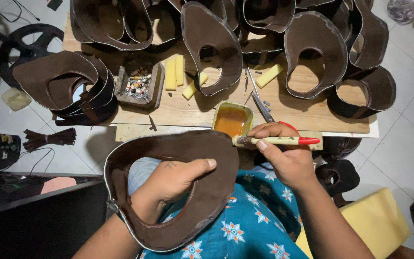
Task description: The person holds a shoe upper in one hand and uses a brush to apply glue from a small container onto the edge of the upper, rotating the piece to coat the edge. The person then places the glued upper onto a large pile of similar uppers on the work table.
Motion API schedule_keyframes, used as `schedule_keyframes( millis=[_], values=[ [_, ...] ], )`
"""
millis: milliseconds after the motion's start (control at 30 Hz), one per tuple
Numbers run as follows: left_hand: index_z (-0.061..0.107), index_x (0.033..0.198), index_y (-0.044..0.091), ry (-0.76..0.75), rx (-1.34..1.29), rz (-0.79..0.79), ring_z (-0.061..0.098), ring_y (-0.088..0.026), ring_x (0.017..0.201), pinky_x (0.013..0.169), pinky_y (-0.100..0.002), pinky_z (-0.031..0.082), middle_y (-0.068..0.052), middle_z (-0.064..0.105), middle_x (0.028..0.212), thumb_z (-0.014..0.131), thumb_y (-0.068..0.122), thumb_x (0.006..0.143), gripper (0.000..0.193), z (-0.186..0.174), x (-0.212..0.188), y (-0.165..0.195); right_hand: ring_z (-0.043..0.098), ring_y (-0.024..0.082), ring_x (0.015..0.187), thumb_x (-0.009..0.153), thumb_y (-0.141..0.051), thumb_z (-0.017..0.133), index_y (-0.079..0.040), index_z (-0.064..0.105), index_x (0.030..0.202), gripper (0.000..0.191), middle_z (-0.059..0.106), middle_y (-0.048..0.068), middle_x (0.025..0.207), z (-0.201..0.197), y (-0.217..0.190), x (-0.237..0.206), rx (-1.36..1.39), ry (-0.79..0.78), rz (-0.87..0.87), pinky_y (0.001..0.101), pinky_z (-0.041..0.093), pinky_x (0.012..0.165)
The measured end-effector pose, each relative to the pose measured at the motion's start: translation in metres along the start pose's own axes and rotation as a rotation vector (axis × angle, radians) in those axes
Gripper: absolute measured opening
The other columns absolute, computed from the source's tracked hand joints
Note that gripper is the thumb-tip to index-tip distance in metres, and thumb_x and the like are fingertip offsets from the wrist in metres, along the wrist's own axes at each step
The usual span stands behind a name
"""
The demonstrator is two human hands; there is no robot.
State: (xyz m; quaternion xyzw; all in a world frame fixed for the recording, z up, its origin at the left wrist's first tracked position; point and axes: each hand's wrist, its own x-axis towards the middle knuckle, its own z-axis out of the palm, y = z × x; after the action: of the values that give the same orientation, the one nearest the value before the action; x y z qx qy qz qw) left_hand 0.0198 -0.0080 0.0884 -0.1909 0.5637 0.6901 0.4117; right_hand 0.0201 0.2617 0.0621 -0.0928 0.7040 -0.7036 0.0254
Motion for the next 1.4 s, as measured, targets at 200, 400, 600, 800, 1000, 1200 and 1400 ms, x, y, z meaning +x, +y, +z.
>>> schedule_keyframes(
  millis=[200, 400, 600, 800, 1000, 1200, 1400],
  values=[
    [0.071, 0.110, -0.009, -0.052, -0.377, 0.070, 0.075, -0.020, 0.080, 0.073, -0.033, 0.060, -0.012, 0.078, 0.096, 0.065, 0.016, 0.090, 0.032, -0.008, 0.010, -0.008, 0.065, 0.023, 0.112, 0.098, -0.002, 0.062, 0.000, 0.062, 0.110, 0.012, 0.067, 0.015, 0.117, 0.001, -0.005, -0.005, 0.034, -0.036, -0.028, 0.0377, 0.054, 0.103],
    [0.072, 0.105, -0.011, -0.045, -0.286, 0.033, 0.070, -0.022, 0.067, 0.060, -0.034, 0.057, -0.016, 0.075, 0.087, 0.066, 0.018, 0.091, 0.033, -0.006, 0.000, -0.001, 0.065, 0.023, 0.113, 0.096, 0.000, 0.062, 0.003, 0.064, 0.111, 0.016, 0.067, 0.017, 0.118, 0.007, -0.008, -0.003, 0.000, 0.017, -0.106, 0.0380, 0.052, 0.103],
    [0.073, 0.105, -0.009, 0.072, -0.295, 0.081, 0.071, -0.020, 0.070, 0.063, -0.033, 0.057, -0.013, 0.077, 0.089, 0.066, 0.017, 0.088, 0.032, -0.001, -0.011, 0.011, 0.066, 0.022, 0.107, 0.098, -0.002, 0.062, 0.001, 0.063, 0.109, 0.011, 0.068, 0.015, 0.113, 0.008, -0.005, -0.004, 0.107, -0.017, -0.046, 0.0380, 0.055, 0.100],
    [0.077, 0.099, -0.007, 0.041, 0.006, 0.145, 0.068, -0.014, 0.072, 0.063, -0.031, 0.054, -0.007, 0.077, 0.086, 0.069, 0.020, 0.088, 0.030, -0.004, -0.012, 0.010, 0.064, 0.023, 0.113, 0.097, -0.002, 0.063, 0.001, 0.063, 0.109, 0.012, 0.069, 0.016, 0.116, 0.009, -0.006, 0.000, -0.093, -0.030, -0.129, 0.0377, 0.052, 0.103],
    [0.076, 0.100, -0.003, -0.116, 0.087, 0.281, 0.068, -0.012, 0.076, 0.067, -0.031, 0.056, -0.001, 0.076, 0.087, 0.069, 0.018, 0.089, 0.024, -0.012, 0.003, -0.005, 0.066, 0.023, 0.111, 0.095, -0.003, 0.065, 0.001, 0.065, 0.109, 0.015, 0.069, 0.015, 0.116, 0.016, -0.017, 0.013, -0.131, -0.069, -0.137, 0.0367, 0.053, 0.101],
    [0.077, 0.097, -0.010, 0.024, 0.742, 0.180, 0.067, -0.024, 0.078, 0.072, -0.038, 0.059, -0.019, 0.076, 0.083, 0.067, 0.031, 0.103, 0.043, -0.014, 0.015, -0.009, 0.066, 0.022, 0.114, 0.095, -0.005, 0.067, 0.002, 0.068, 0.111, 0.017, 0.071, 0.015, 0.118, 0.028, -0.018, 0.022, -0.085, -0.046, -0.101, 0.0359, 0.053, 0.102],
    [0.039, 0.156, 0.011, 0.631, 1.011, 0.597, 0.065, -0.049, 0.093, 0.079, -0.054, 0.048, -0.030, 0.069, 0.102, 0.053, -0.008, 0.081, 0.079, -0.031, 0.013, 0.028, 0.062, 0.027, 0.111, 0.088, -0.014, 0.076, -0.005, 0.074, 0.102, 0.017, 0.066, 0.013, 0.124, 0.017, 0.003, 0.048, -0.560, 0.150, -0.075, 0.0384, 0.050, 0.094]
  ],
)
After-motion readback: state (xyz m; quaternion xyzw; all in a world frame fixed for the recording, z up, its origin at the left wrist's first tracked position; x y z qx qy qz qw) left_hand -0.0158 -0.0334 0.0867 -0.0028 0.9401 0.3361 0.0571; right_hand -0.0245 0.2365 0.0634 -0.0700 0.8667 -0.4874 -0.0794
